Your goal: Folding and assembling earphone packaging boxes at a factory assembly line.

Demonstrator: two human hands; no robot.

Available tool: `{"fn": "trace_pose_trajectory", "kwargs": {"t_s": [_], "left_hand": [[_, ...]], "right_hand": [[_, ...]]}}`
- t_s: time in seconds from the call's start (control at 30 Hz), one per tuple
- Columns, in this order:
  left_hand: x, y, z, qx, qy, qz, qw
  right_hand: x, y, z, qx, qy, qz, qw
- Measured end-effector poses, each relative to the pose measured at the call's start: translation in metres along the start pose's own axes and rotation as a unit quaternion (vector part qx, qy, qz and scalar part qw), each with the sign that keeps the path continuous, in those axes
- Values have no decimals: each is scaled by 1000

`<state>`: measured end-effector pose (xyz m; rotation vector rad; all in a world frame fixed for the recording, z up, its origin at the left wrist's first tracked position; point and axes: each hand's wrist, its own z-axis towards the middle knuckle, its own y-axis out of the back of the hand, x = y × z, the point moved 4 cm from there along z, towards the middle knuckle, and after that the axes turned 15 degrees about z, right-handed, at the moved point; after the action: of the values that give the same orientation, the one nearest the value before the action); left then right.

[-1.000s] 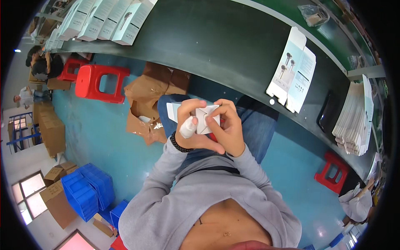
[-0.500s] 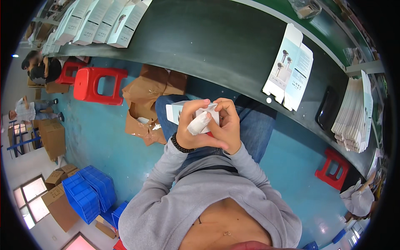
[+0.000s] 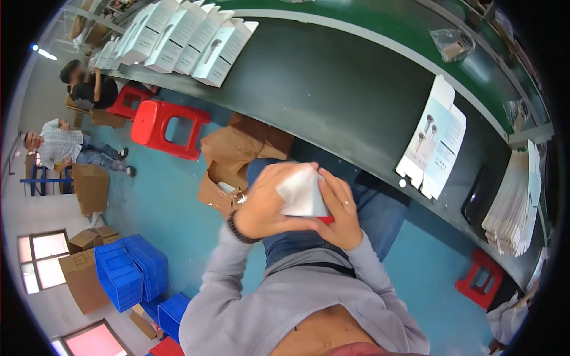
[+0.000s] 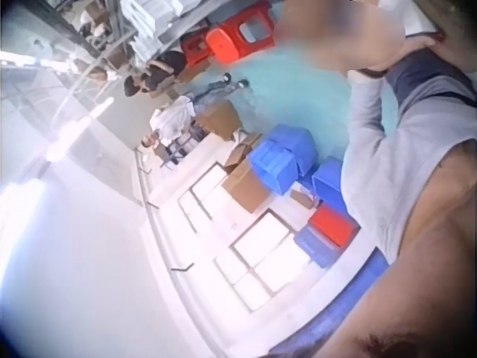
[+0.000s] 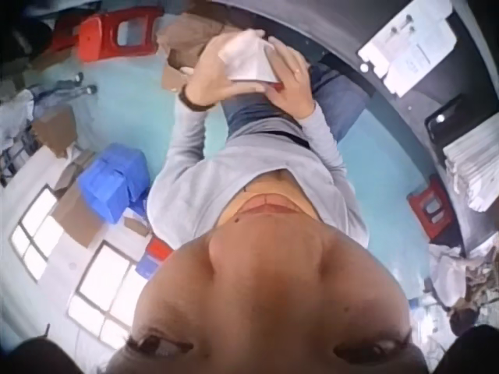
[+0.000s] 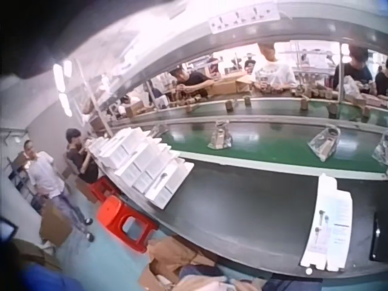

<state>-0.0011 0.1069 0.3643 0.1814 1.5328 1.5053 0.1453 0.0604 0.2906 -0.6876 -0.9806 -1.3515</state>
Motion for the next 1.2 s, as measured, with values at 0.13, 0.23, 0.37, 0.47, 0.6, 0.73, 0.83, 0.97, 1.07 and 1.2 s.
{"fn": "trace_pose_trajectory", "kwargs": {"t_s": [0.13, 0.23, 0.37, 0.47, 0.6, 0.73, 0.83, 0.97, 1.07, 1.2], "left_hand": [[40, 80, -25, -212, -34, 125, 969], [107, 116, -16, -416, 124, 41, 900], [229, 107, 22, -569, 143, -105, 803], [270, 92, 35, -585, 236, 145, 763], [245, 84, 37, -583, 334, 248, 698], [127, 69, 60, -495, 99, -203, 839], [-38, 65, 63, -266, -166, -480, 820], [-124, 81, 41, 132, -383, -508, 760], [-133, 59, 56, 336, -525, -491, 609], [-128, 50, 28, 115, -343, -675, 643]], "right_hand": [[42, 41, 18, -21, 86, -66, 994], [43, 92, 14, -148, 82, -195, 966], [17, 137, 10, -103, -49, -428, 897], [-3, 154, -9, -42, -142, -471, 869], [8, 151, -19, 10, -117, -459, 881], [16, 148, -30, 30, -142, -469, 871], [40, 155, -35, 20, -73, -463, 883], [61, 164, -45, -105, 20, -392, 914], [81, 172, -79, -297, 71, -284, 909], [68, 149, -103, -456, 39, 203, 866]]}}
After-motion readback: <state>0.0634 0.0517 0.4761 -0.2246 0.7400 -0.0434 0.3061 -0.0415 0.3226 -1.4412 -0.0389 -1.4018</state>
